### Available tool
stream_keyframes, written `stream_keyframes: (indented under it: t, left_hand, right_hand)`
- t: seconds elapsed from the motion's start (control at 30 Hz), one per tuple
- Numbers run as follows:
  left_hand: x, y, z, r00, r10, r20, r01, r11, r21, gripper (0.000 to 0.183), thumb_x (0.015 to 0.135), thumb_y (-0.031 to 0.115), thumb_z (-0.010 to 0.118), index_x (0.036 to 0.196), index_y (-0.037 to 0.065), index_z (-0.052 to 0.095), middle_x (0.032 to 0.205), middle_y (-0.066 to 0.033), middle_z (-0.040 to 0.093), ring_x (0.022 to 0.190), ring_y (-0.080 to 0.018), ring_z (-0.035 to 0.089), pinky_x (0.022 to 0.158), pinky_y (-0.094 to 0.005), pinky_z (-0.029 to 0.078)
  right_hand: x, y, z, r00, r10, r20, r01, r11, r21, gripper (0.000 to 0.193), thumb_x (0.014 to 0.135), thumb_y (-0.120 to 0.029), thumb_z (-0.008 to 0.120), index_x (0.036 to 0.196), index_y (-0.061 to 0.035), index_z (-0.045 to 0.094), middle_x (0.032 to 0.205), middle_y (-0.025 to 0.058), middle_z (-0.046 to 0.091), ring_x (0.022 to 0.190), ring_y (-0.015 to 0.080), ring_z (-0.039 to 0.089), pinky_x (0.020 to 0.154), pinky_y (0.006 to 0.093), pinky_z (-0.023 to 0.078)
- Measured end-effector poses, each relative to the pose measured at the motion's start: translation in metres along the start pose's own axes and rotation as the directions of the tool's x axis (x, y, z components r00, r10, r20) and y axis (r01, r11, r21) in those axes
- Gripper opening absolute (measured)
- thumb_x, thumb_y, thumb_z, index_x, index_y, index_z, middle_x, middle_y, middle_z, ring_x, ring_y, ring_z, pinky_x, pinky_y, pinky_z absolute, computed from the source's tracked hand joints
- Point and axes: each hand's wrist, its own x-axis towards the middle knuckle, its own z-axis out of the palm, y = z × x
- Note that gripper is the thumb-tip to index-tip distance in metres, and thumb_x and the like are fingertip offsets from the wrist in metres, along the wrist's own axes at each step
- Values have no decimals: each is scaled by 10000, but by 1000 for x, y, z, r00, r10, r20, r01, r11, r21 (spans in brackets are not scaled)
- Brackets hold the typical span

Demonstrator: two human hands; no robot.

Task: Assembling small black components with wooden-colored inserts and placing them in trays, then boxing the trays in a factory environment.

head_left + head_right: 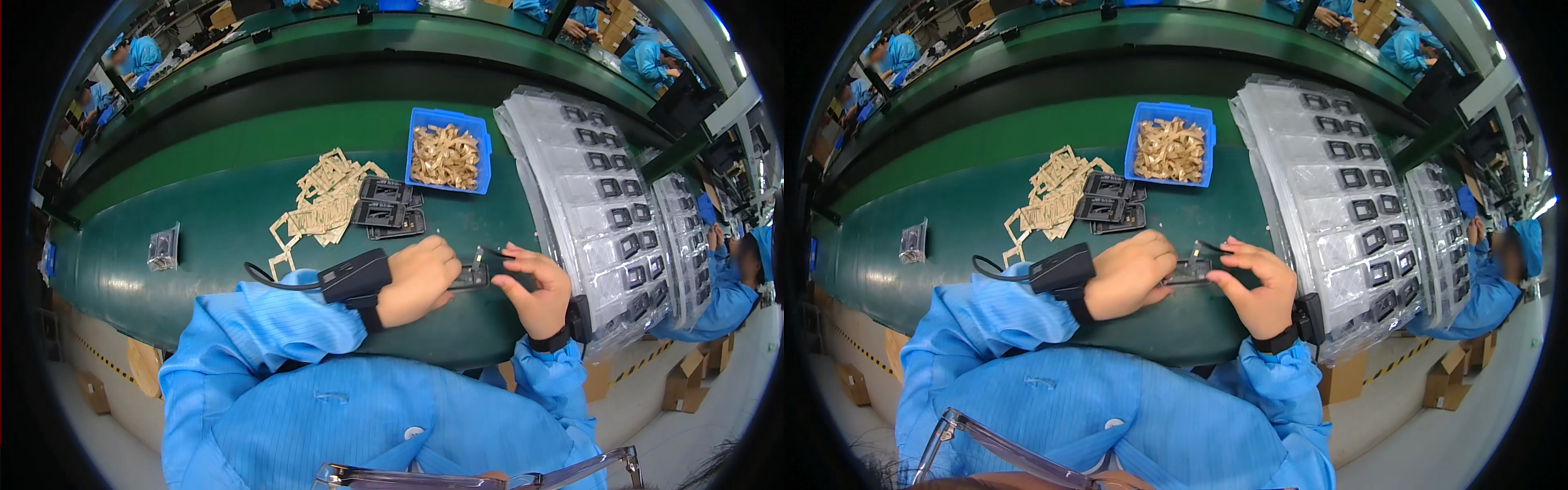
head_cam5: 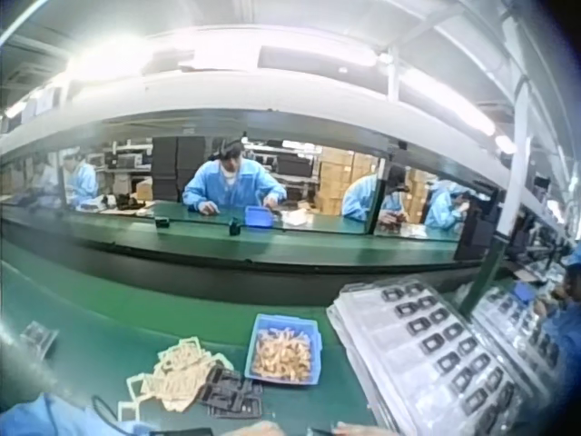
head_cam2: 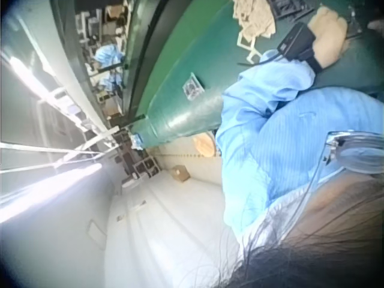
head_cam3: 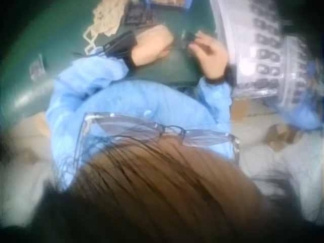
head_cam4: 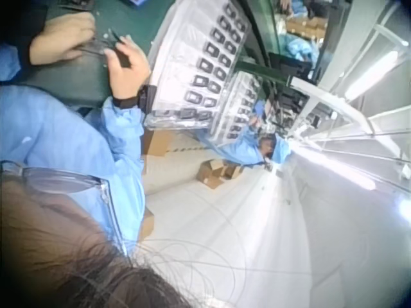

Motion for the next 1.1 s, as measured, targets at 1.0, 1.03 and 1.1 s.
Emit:
stream_keyframes:
  t: [1.0, 1.03, 1.1]
  left_hand:
    - [-33, -7, 3, 995, 37, -96, -38, 999, -12, 351, 777, 214, 753, 1113, 125, 702, 1106, -22, 623, 991, -214, 599, 778, -346, 519]
    - [-34, -7, 3, 994, 41, -103, -42, 999, -11, 351, 777, 214, 753, 1113, 125, 702, 1106, -22, 623, 991, -214, 599, 778, -346, 519]
    - [-35, -8, 3, 993, 34, -109, -38, 998, -40, 328, 778, 211, 752, 1093, 126, 711, 1101, -18, 623, 993, -215, 599, 780, -345, 517]
  right_hand:
    - [7, 15, 12, 917, -30, 398, 2, 998, 70, 318, 649, -94, 876, 915, -7, 725, 1018, 137, 728, 1088, 317, 666, 920, 381, 540]
    - [7, 15, 12, 917, -33, 398, 8, 998, 65, 318, 649, -94, 876, 915, -7, 725, 1018, 137, 728, 1088, 317, 666, 920, 381, 540]
    - [6, 15, 12, 916, -22, 400, -2, 998, 59, 316, 651, -97, 876, 915, -8, 726, 1017, 137, 728, 1089, 318, 666, 921, 379, 539]
